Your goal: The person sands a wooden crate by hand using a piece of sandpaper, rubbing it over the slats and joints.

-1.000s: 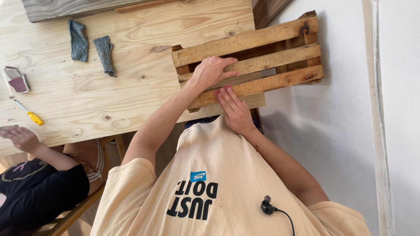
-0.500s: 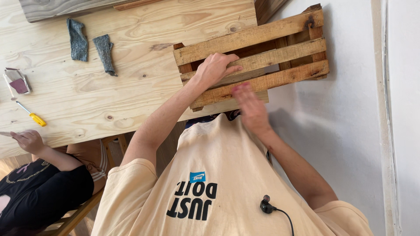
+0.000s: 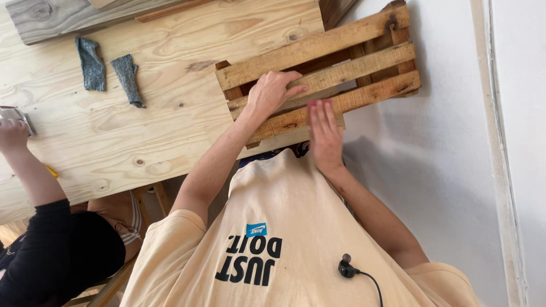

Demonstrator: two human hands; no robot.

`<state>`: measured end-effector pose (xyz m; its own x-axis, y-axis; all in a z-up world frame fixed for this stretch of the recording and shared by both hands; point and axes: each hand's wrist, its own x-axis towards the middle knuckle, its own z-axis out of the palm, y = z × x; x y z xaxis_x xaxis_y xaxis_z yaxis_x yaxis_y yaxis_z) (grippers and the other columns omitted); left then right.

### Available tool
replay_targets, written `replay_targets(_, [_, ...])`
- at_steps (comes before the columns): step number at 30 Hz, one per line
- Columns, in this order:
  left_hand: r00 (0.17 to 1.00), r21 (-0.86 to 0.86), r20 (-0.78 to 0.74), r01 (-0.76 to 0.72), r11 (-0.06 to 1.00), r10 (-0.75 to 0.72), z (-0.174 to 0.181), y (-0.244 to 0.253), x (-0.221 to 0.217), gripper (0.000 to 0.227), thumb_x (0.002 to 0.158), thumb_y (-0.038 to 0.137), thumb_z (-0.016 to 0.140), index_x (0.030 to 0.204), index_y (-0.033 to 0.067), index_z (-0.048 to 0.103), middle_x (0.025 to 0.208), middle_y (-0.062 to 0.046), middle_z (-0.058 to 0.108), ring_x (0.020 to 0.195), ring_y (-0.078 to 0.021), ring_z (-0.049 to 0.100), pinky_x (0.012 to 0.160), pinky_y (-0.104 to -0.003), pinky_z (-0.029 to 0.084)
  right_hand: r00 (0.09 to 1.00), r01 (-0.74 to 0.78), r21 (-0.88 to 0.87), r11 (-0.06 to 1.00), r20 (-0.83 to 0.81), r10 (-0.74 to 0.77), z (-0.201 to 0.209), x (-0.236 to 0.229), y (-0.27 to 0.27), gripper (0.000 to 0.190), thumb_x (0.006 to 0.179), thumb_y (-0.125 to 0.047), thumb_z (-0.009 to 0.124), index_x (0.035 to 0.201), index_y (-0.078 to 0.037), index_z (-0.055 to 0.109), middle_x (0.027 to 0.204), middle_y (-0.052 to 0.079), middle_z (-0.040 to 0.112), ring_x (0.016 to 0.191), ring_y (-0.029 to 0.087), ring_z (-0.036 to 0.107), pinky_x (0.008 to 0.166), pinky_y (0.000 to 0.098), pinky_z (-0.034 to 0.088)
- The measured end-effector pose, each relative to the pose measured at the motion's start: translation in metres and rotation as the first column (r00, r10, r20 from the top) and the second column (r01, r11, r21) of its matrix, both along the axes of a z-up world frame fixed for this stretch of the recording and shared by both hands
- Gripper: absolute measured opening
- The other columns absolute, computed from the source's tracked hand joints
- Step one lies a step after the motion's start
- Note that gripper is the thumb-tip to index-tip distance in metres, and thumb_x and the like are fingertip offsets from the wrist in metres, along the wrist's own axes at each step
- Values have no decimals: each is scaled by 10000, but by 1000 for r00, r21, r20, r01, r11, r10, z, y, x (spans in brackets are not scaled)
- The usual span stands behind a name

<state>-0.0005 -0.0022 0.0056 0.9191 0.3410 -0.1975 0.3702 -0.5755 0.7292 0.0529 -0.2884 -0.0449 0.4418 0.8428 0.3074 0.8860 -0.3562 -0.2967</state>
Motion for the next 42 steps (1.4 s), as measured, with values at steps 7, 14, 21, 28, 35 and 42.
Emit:
replay_targets(7, [1000, -18, -23, -20, 1000, 20, -9, 1, 2, 510, 1204, 641, 765, 1480, 224, 871, 1318, -199, 915, 1225, -572, 864, 1039, -716, 715, 970, -243, 70, 967, -4, 244, -10, 7, -9, 537, 1344, -298, 466, 1828, -138, 638, 1929, 139, 592, 1794, 344, 514, 1109, 434, 548])
replay_targets(14, [1000, -28, -31, -6, 1000, 5, 9, 6, 3, 517, 1207, 643, 759, 1488, 223, 869, 1334, -197, 912, 1260, -561, 855, 1055, -708, 709, 990, -100, 97, 990, 107, 89, -14, -12, 12, 518, 1341, -284, 503, 1818, -133, 637, 1909, 111, 615, 1781, 309, 546, 953, 389, 513])
replay_targets(21, [1000, 4, -26, 6, 1000, -6, 21, 1, -3, 502, 1241, 598, 734, 1516, 196, 855, 1333, -198, 913, 1238, -552, 867, 1040, -691, 717, 981, -56, 95, 994, 189, 37, -25, 28, -18, 528, 1348, -242, 504, 1834, -81, 630, 1939, 141, 595, 1779, 355, 549, 1002, 415, 539])
replay_targets(28, [999, 4, -40, -1, 1000, 1, 9, 3, 2, 498, 1226, 607, 743, 1495, 206, 862, 1339, -197, 913, 1252, -560, 859, 1035, -707, 717, 950, -295, 53, 954, 128, 287, -39, 0, -19, 578, 1301, -381, 550, 1847, -199, 605, 1949, 74, 584, 1803, 304, 519, 952, 411, 532])
replay_targets(35, [999, 2, -33, -3, 1000, 3, 8, 4, 2, 513, 1222, 629, 742, 1490, 211, 870, 1333, -201, 915, 1249, -564, 861, 1032, -712, 715, 976, -215, 93, 972, 52, 211, -17, -21, 10, 524, 1343, -316, 503, 1804, -114, 651, 1919, 121, 604, 1777, 348, 538, 1115, 421, 521])
replay_targets(42, [999, -16, -30, -25, 1000, 24, 14, 0, 0, 491, 1219, 625, 748, 1485, 230, 870, 1325, -195, 915, 1255, -564, 862, 1050, -709, 720, 981, -112, 71, 991, 165, 99, -11, 5, -3, 519, 1357, -289, 494, 1826, -119, 638, 1933, 104, 604, 1762, 304, 571, 1009, 382, 499])
